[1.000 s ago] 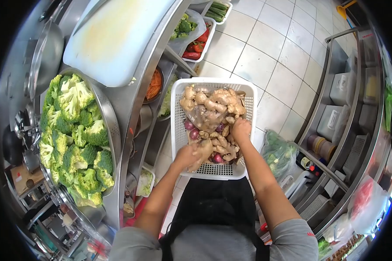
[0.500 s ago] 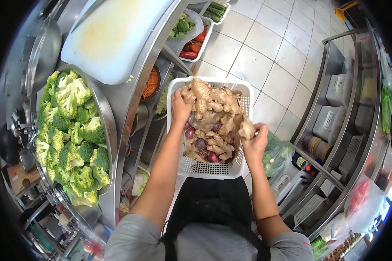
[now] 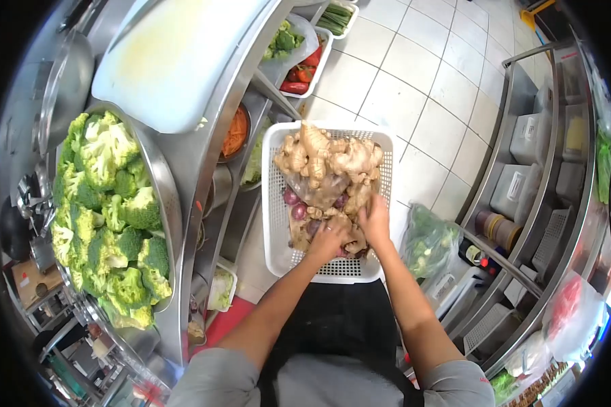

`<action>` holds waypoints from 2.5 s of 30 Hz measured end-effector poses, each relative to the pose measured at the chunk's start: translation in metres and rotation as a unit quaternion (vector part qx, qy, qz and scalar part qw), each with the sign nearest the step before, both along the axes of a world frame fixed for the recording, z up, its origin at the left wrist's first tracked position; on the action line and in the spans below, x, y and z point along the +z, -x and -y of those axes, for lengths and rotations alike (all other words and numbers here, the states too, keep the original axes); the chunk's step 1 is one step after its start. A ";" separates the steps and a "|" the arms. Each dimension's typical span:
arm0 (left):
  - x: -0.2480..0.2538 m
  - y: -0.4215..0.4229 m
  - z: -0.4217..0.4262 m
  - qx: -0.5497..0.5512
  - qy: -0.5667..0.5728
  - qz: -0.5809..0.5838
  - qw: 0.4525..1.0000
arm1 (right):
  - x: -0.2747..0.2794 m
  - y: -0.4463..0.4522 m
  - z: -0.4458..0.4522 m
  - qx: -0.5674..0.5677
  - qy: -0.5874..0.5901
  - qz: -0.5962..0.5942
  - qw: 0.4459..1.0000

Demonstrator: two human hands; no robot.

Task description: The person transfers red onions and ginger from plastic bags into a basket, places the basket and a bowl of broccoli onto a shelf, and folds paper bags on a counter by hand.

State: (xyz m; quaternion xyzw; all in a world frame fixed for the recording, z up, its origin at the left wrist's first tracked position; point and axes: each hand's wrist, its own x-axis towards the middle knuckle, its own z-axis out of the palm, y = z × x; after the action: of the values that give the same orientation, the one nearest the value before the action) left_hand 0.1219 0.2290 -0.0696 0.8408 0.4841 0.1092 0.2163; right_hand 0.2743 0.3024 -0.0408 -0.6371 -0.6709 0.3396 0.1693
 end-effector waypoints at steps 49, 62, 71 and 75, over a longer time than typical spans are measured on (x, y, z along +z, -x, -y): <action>0.007 0.036 0.037 0.146 0.141 -0.114 0.973 | -0.068 0.030 0.027 -0.187 0.101 -0.090 0.973; -0.038 0.006 -0.011 -0.032 0.024 -0.245 0.969 | -0.056 0.012 0.066 -0.097 0.200 0.092 0.971; -0.009 -0.025 -0.022 0.196 0.124 0.110 0.966 | -0.059 0.022 0.091 0.052 0.190 0.324 0.925; 0.022 -0.053 -0.060 0.336 0.195 0.065 0.919 | -0.049 0.022 0.096 0.024 0.179 0.306 0.935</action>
State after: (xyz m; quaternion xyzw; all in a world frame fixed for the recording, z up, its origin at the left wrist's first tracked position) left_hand 0.1745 0.2892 -0.0477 0.5608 0.7350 0.1335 0.3571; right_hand 0.2522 0.2068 -0.0901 -0.7139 -0.6333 0.2463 -0.1692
